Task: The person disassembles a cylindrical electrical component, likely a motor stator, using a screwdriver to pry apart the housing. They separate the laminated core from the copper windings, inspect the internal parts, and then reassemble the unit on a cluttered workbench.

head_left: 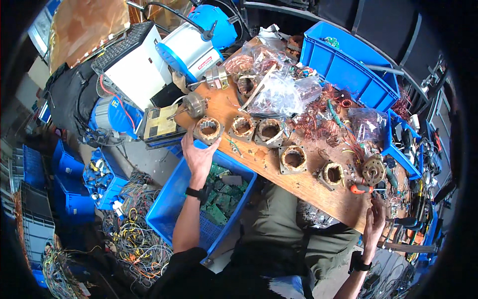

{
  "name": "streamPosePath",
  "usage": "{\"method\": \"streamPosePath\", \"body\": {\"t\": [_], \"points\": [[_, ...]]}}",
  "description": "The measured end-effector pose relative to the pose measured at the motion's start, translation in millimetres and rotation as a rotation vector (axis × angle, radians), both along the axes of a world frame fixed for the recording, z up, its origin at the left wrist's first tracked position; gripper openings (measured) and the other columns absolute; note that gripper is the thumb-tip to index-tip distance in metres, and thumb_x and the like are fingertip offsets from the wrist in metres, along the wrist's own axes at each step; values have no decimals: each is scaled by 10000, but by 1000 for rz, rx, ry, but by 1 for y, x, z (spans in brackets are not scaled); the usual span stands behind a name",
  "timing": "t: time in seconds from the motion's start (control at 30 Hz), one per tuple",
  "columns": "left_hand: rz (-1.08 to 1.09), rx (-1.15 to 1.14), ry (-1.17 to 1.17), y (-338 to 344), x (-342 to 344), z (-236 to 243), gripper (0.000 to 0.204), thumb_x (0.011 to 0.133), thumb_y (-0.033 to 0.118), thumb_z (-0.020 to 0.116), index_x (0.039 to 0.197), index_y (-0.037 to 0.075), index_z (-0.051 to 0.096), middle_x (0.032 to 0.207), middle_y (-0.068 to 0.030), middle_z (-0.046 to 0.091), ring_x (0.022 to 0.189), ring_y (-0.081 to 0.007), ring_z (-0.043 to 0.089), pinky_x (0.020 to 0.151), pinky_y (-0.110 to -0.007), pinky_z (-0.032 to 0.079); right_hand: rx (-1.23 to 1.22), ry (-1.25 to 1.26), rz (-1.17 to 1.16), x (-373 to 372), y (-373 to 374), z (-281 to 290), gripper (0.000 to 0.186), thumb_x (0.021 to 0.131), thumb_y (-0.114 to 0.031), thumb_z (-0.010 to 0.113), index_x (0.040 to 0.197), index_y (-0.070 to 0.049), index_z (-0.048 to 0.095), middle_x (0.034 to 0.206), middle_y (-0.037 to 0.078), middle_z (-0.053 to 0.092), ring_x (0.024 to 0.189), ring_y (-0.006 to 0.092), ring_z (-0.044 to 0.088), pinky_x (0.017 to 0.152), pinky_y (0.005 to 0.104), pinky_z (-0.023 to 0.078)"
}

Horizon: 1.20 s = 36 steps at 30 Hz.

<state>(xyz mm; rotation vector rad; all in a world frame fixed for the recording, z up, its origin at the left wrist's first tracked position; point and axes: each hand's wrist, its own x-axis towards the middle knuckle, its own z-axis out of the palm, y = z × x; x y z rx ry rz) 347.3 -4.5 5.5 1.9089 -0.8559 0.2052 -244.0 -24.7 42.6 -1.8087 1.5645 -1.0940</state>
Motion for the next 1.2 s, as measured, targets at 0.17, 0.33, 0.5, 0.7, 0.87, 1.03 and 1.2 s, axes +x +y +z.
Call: {"method": "streamPosePath", "body": {"t": [0.17, 0.33, 0.5, 0.7, 0.87, 1.03, 1.2], "points": [[-160, 4, -226, 38, -37, 23, 870, 636, 284, 992, 1349, -21, 598, 1307, -222, 633, 1243, -399, 572, 1113, -506, 449, 37, -135, 37, 20, 3, 26, 289, 1044, -103, 608, 1296, 34, 639, 1337, 142, 656, 1247, 223, 621, 1114, 371, 449], [-414, 47, -342, 63, -113, 67, 888, 598, 283, 1009, 1343, -8, 623, 1269, -219, 662, 1175, -405, 619, 1123, -562, 431, -18, -135, 245, 76, 8, 50, 286, 919, -66, 697, 1195, 10, 695, 1248, 134, 712, 1213, 245, 649, 1081, 381, 487], [-789, -28, -209, 48, -200, 76, 967, 567, 212, 1027, 1405, 3, 595, 1361, -190, 676, 1204, -384, 658, 1055, -475, 531, -25, -95, 435, 95, 26, 56, 362, 867, -113, 804, 1209, -35, 716, 1262, 164, 721, 1212, 316, 665, 1076, 416, 493], [-1108, 104, -33, 19, -296, 67, 1012, 597, 192, 1018, 1483, 49, 550, 1451, -156, 638, 1295, -350, 647, 1101, -451, 521, -195, -113, 421, 65, 36, 40, 482, 853, -187, 853, 1283, -41, 689, 1315, 162, 682, 1236, 346, 625, 1064, 459, 490], [-1247, 170, -16, 1, -348, 50, 1046, 591, 117, 999, 1511, 53, 507, 1474, -148, 616, 1318, -330, 625, 1119, -443, 509, -77, -239, 248, 30, 43, 7, 397, 886, -200, 827, 1207, 0, 708, 1198, 177, 707, 1156, 357, 646, 1023, 448, 506], [-1327, 216, -20, -9, -373, 41, 1037, 608, 92, 984, 1520, 63, 492, 1502, -142, 594, 1370, -328, 586, 1146, -442, 486, 27, -319, 158, 11, 43, -6, 368, 909, -216, 813, 1174, 15, 702, 1114, 181, 716, 1059, 344, 677, 960, 414, 522], [-1350, 188, -28, -17, -384, 35, 1005, 643, 109, 983, 1516, 44, 489, 1494, -160, 595, 1365, -325, 590, 1148, -438, 484, 135, -418, 127, 4, 37, -9, 312, 941, -194, 791, 1146, 27, 712, 1075, 163, 729, 1014, 274, 699, 925, 373, 532]]}}
